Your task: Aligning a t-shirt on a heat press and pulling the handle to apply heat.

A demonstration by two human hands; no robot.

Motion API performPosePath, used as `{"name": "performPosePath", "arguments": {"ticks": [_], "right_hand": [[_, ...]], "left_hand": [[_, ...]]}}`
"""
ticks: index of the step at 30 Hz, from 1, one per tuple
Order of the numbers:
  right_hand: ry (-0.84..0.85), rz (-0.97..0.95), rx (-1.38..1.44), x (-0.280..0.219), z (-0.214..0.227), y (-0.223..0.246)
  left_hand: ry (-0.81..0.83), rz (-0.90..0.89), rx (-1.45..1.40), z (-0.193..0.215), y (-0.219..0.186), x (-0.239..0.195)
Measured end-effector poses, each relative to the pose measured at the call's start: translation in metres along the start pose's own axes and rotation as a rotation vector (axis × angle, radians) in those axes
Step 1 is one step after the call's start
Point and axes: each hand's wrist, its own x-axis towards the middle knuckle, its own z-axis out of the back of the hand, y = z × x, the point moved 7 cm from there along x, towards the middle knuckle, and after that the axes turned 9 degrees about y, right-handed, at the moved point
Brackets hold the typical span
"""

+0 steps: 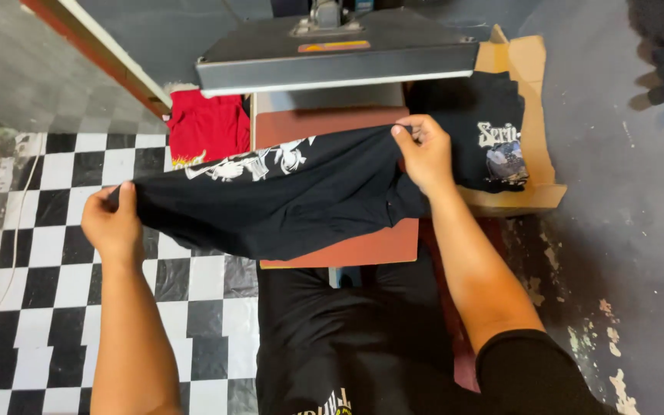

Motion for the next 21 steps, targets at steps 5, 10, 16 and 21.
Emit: {"name": "performPosePath", "arguments": {"ticks": [5,10,16,21], "right_hand": [[-0.052,-0.287,-0.026,0.006,0.005,-0.059],[0.011,-0.509,0.082,-0.01,0.015,-0.086],[0.381,-0.347,0.149,-0.006,-0.002,-0.022],[0.064,-0.413,0.106,0.023,0.008,-0.097]], "left_hand": [[-0.005,0.31,0.068,-0.018,0.111,0.017],[0.043,0.447,0.059,-0.021,0.077,-0.001],[0.4,0.21,-0.272,-0.022,-0.027,-0.01],[0.203,0.335,0.073,-0.034,0.083,0.032]]}}
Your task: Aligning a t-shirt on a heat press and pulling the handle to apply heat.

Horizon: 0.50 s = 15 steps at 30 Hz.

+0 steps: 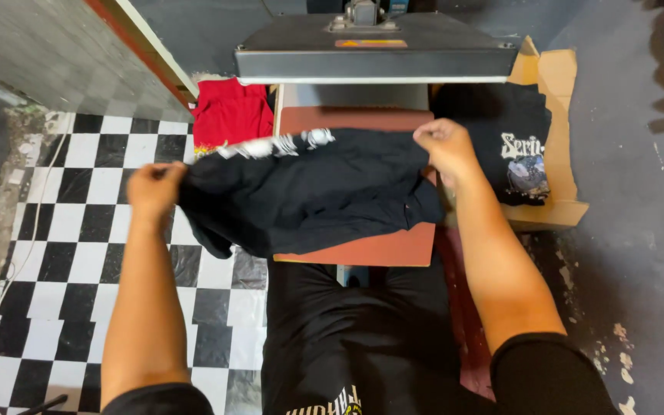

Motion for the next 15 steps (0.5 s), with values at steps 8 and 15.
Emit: {"name": "performPosePath", "arguments": {"ticks": [8,15], "right_hand": [[0.097,-0.043,0.088,-0.083,-0.065,0.053],[0.077,0.133,0.101,-0.097,-0.116,0.059]], "left_hand": [[0.182,0.017,-0.301,-0.081,-0.094,-0.093],[0.303,-0.05,-0.435,-0.156,-0.164,-0.153]]}}
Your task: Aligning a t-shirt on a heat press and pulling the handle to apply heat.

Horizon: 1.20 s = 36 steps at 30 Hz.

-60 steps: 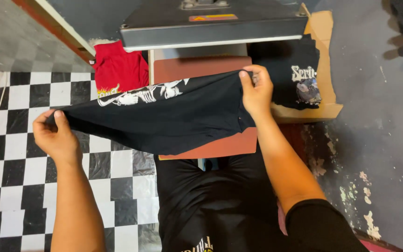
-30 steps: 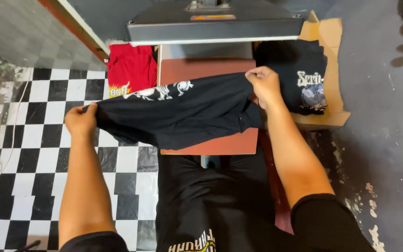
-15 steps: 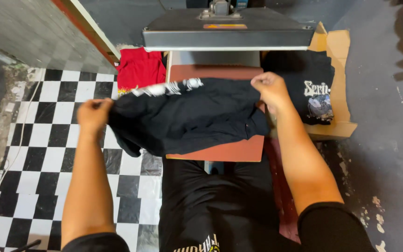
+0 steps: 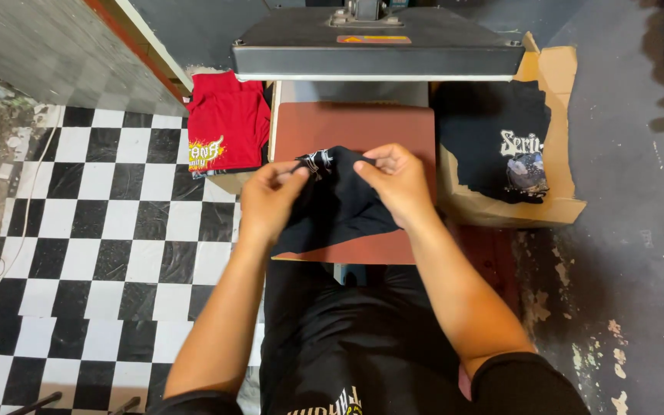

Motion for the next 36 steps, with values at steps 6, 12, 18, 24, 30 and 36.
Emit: {"name": "performPosePath", "arguments": {"ticks": [6,12,18,24,30,36], "right_hand": [[0.003,0.047,-0.041,-0.015,-0.035,0.028],[-0.016,0.09,-0.064,-0.018,-0.037,0.033],[-0.048,0.121,-0.058,-0.02,-0.031,0.025],[-0.056,0.279,-0.402,-0.038,-0.036,0.06],[-0.044,0.27,-0.264,-0.018,-0.017,0.027],[0.255,0.291,0.006,-0.019,-0.012,0.051]], "left_hand": [[0.018,-0.066,-0.067,-0.045,-0.017,-0.014],[0.01,-0.024,-0.091,-0.053,-0.022,-0.019],[0.016,-0.025,-0.098,-0.054,-0.022,-0.023],[0.121,-0.054,-0.02,-0.059,-0.055,-0.042],[0.268,-0.45,0.228,-0.046,-0.055,-0.017],[0.737,-0.561,0.309,-0.058,-0.08,-0.008]]}}
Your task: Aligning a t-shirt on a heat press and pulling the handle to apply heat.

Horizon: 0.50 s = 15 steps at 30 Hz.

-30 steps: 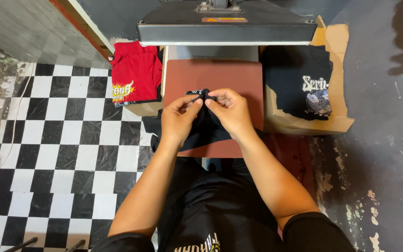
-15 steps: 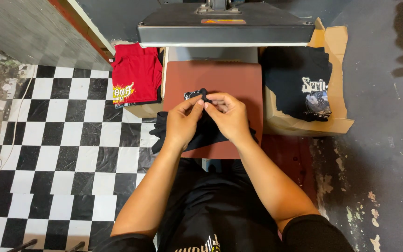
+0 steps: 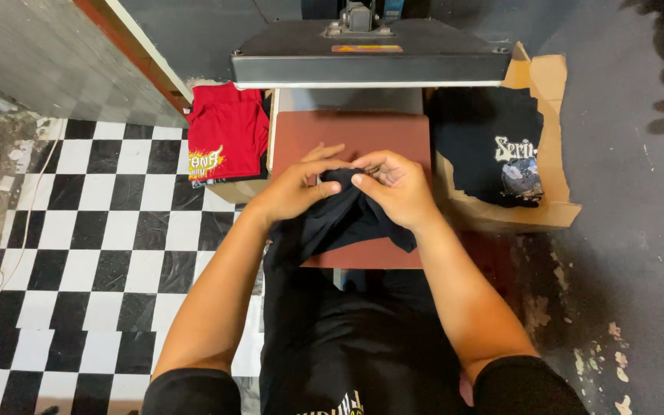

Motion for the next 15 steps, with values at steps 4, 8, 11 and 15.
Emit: {"name": "performPosePath", "arguments": {"ticks": [4,8,11,15], "right_hand": [[-0.016,0.01,0.051,0.004,0.022,0.007],[-0.043,0.018,0.057,0.004,0.037,0.008],[-0.048,0.045,0.084,0.003,0.043,0.014],[-0.124,0.085,0.114,0.002,0.063,0.023]], "left_hand": [[0.024,0.098,-0.061,-0.002,0.035,0.002],[0.069,0.068,0.136,0.0,0.052,-0.001],[0.063,0.154,0.193,0.002,0.063,-0.01],[-0.019,0.172,0.335,0.024,0.061,-0.023]]}}
